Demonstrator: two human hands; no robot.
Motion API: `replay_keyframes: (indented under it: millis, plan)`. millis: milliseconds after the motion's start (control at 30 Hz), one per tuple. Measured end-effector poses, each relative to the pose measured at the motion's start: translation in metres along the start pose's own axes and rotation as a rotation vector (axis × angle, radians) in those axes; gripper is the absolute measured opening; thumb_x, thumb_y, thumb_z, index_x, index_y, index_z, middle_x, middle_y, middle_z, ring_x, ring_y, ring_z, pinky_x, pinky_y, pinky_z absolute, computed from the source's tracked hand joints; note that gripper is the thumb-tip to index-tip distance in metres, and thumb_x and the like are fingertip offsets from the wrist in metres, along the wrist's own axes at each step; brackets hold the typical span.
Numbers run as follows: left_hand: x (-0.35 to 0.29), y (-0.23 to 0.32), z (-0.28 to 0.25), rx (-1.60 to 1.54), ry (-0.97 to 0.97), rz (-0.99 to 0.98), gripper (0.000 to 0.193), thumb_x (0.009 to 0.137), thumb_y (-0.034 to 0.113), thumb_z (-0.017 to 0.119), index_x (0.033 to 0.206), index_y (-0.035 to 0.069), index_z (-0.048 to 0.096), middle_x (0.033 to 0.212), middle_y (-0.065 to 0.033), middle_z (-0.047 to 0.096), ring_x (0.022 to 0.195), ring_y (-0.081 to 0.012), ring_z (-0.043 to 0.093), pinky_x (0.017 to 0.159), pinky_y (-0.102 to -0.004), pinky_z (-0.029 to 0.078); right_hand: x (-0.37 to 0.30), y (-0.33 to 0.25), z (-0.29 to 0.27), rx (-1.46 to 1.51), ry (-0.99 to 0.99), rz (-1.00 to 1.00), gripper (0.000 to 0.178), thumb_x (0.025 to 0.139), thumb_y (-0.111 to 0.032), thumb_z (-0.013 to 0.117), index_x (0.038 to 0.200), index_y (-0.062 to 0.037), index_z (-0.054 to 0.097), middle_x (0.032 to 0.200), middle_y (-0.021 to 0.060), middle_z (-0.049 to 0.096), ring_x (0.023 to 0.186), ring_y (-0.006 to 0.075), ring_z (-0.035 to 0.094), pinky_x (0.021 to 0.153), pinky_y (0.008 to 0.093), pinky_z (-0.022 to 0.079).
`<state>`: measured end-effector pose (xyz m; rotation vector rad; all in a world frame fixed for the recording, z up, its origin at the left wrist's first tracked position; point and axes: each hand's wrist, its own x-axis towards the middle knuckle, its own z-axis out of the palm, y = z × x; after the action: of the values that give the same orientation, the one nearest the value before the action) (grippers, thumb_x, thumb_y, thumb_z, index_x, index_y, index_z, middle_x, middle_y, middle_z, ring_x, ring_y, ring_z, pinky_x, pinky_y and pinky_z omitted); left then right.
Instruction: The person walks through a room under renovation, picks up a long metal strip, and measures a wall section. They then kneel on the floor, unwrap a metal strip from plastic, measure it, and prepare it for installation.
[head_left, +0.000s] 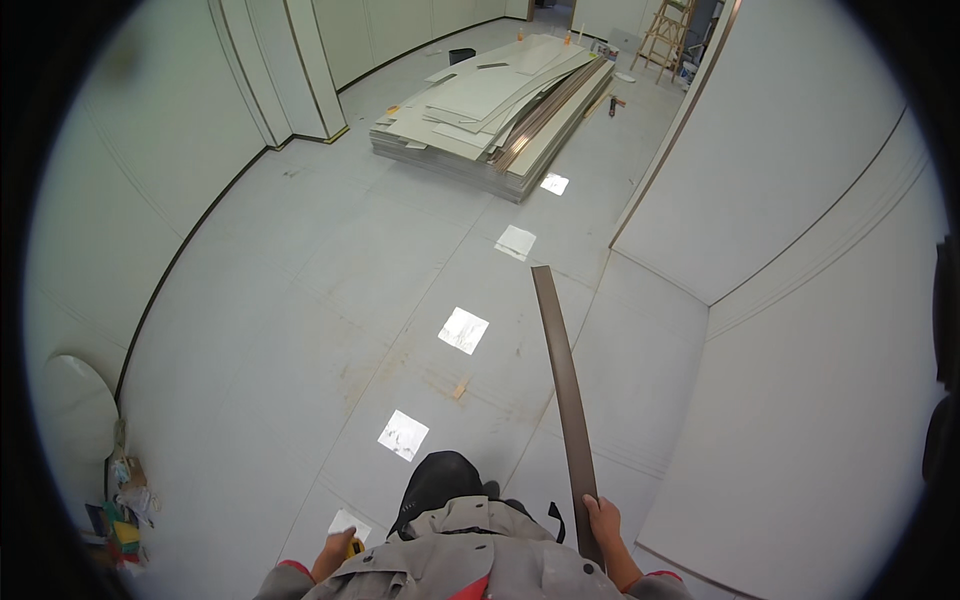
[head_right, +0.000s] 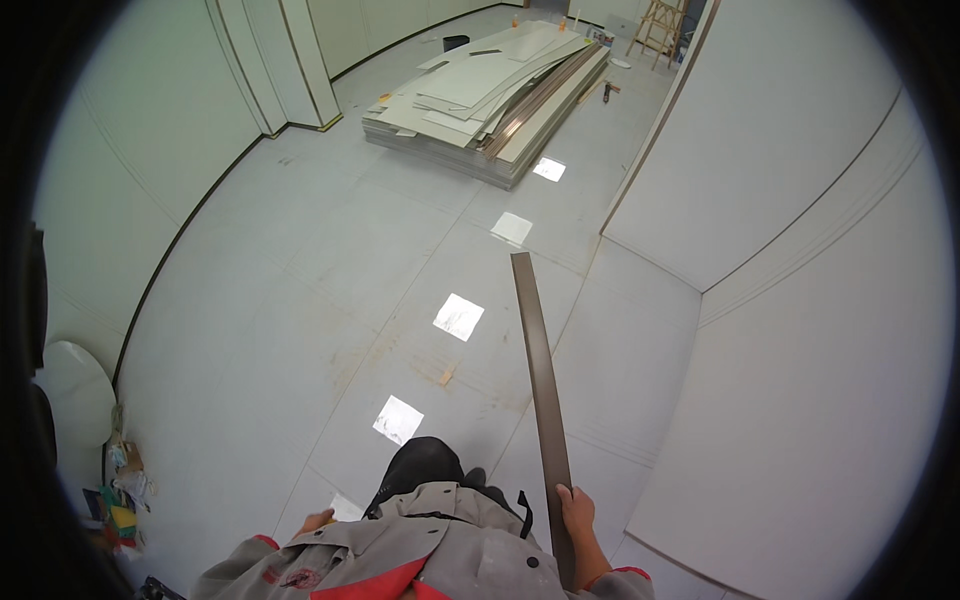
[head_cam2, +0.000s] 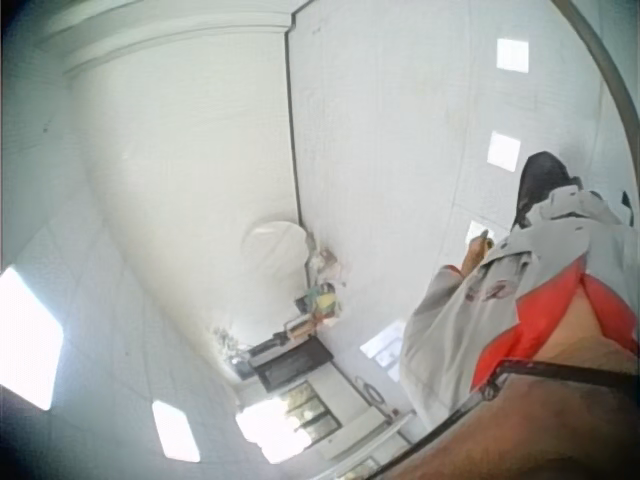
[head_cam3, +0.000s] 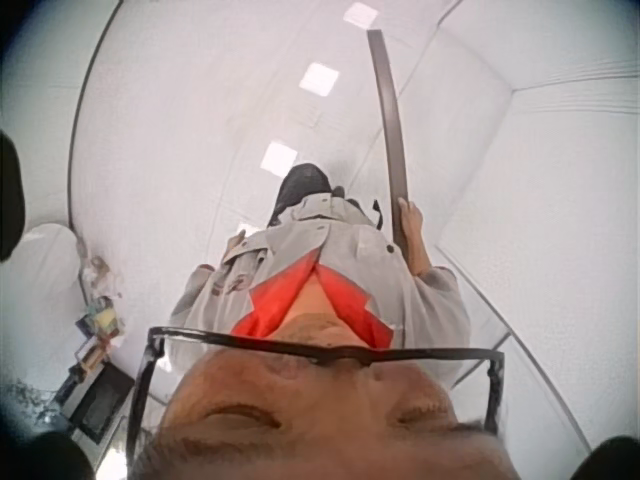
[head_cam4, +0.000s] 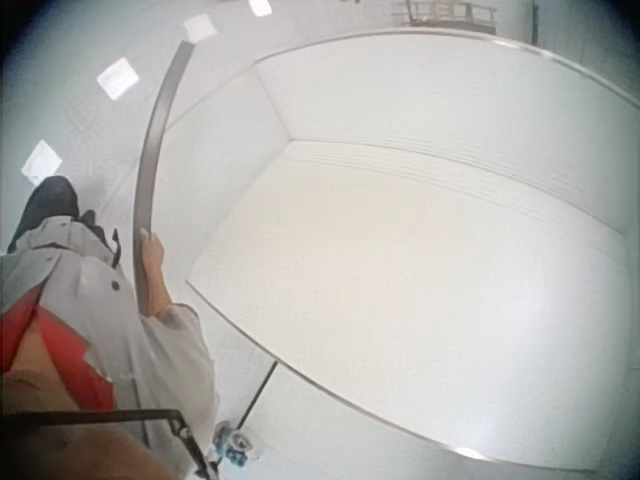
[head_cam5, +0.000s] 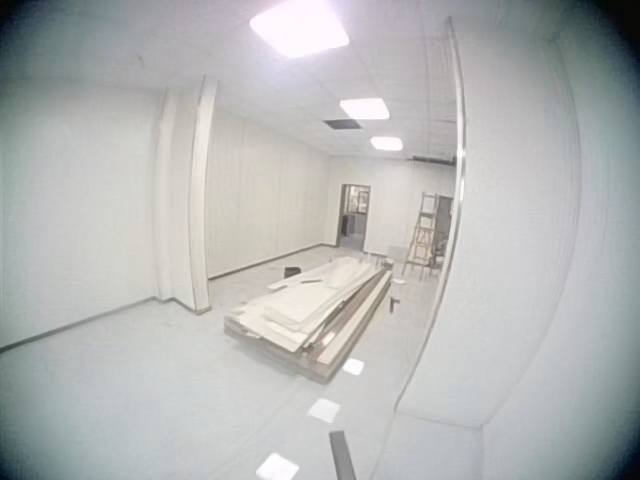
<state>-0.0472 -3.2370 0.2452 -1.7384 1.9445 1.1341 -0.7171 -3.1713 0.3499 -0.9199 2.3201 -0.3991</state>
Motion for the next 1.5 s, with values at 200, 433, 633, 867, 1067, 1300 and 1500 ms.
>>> replay_keyframes:
  millis: [200, 433, 633, 867, 1067, 1300, 1500]
  plan:
    - [0.171, 0.073, -0.059, -0.393, -0.091, -0.35, 0.046, 0.094, 0.046, 0.056, 0.109, 0.004, 0.068, 0.097, -0.0204, 0.071, 0.09, -0.031, 0.068, 0.082, -0.0409, 0.053, 0.227, -0.071, -0.032, -0.09, -0.068, 0.075, 0.059, 0.094, -0.054, 0.05, 0.08, 0.0023, 0.063, 0.084, 0.028, 0.065, 0.085, 0.0462, 0.062, 0.077, 0.0525, 0.047]
    - [0.518, 0.245, -0.354, -0.3, 0.074, 0.025, 0.055, 0.085, 0.051, 0.067, 0.088, -0.004, 0.07, 0.082, -0.0142, 0.068, 0.075, -0.0245, 0.064, 0.07, -0.041, 0.051, 0.413, -0.19, -0.094, -0.114, -0.052, 0.129, 0.061, 0.092, -0.057, 0.05, 0.08, 0.001, 0.065, 0.084, 0.0267, 0.066, 0.086, 0.0454, 0.063, 0.078, 0.0512, 0.049]
    - [0.723, 0.522, -0.649, -0.457, 0.336, 0.024, 0.052, 0.087, 0.046, 0.064, 0.083, -0.006, 0.065, 0.074, -0.0139, 0.063, 0.065, -0.0216, 0.057, 0.063, -0.0394, 0.048, 0.582, -0.257, -0.136, -0.052, -0.051, 0.176, 0.062, 0.092, -0.057, 0.05, 0.079, 0.0014, 0.064, 0.085, 0.0269, 0.066, 0.087, 0.045, 0.064, 0.078, 0.0511, 0.049]
    - [0.873, 0.642, -0.709, -0.579, 0.222, -0.099, 0.043, 0.088, 0.041, 0.066, 0.08, -0.001, 0.067, 0.068, -0.0068, 0.061, 0.058, -0.0145, 0.055, 0.053, -0.033, 0.046, 0.83, -0.297, -0.176, 0.033, -0.059, 0.232, 0.065, 0.094, -0.058, 0.046, 0.082, 0.0026, 0.066, 0.086, 0.0276, 0.066, 0.088, 0.0452, 0.064, 0.08, 0.0516, 0.048]
    - [0.963, 0.659, -0.69, 0.3, -0.083, 0.315, 0.041, 0.089, 0.041, 0.063, 0.097, 0.001, 0.069, 0.076, -0.0183, 0.068, 0.069, -0.0315, 0.068, 0.063, -0.0446, 0.051, 1.008, -0.383, -0.276, 0.176, 0.043, 0.248, 0.06, 0.093, -0.055, 0.051, 0.081, 0.0025, 0.064, 0.085, 0.0277, 0.065, 0.086, 0.0453, 0.063, 0.077, 0.0506, 0.049]
    - [1.193, 0.807, -0.772, 0.088, -0.24, 0.059, 0.046, 0.085, 0.041, 0.066, 0.109, 0.001, 0.064, 0.079, -0.0213, 0.066, 0.073, -0.037, 0.066, 0.066, -0.0471, 0.052, 1.185, -0.427, -0.346, 0.165, 0.142, 0.396, 0.055, 0.093, -0.054, 0.052, 0.084, -0.0008, 0.062, 0.085, 0.0257, 0.066, 0.085, 0.0455, 0.063, 0.076, 0.0521, 0.048]
    - [1.423, 1.089, -0.932, 0.116, -0.123, 0.309, 0.043, 0.087, 0.039, 0.066, 0.094, -0.003, 0.066, 0.072, -0.0162, 0.064, 0.062, -0.0282, 0.063, 0.058, -0.0422, 0.05, 1.316, -0.488, -0.426, 0.23, 0.144, 0.58, 0.058, 0.093, -0.059, 0.049, 0.092, -0.0026, 0.061, 0.086, 0.0252, 0.067, 0.088, 0.0458, 0.064, 0.077, 0.0539, 0.048]
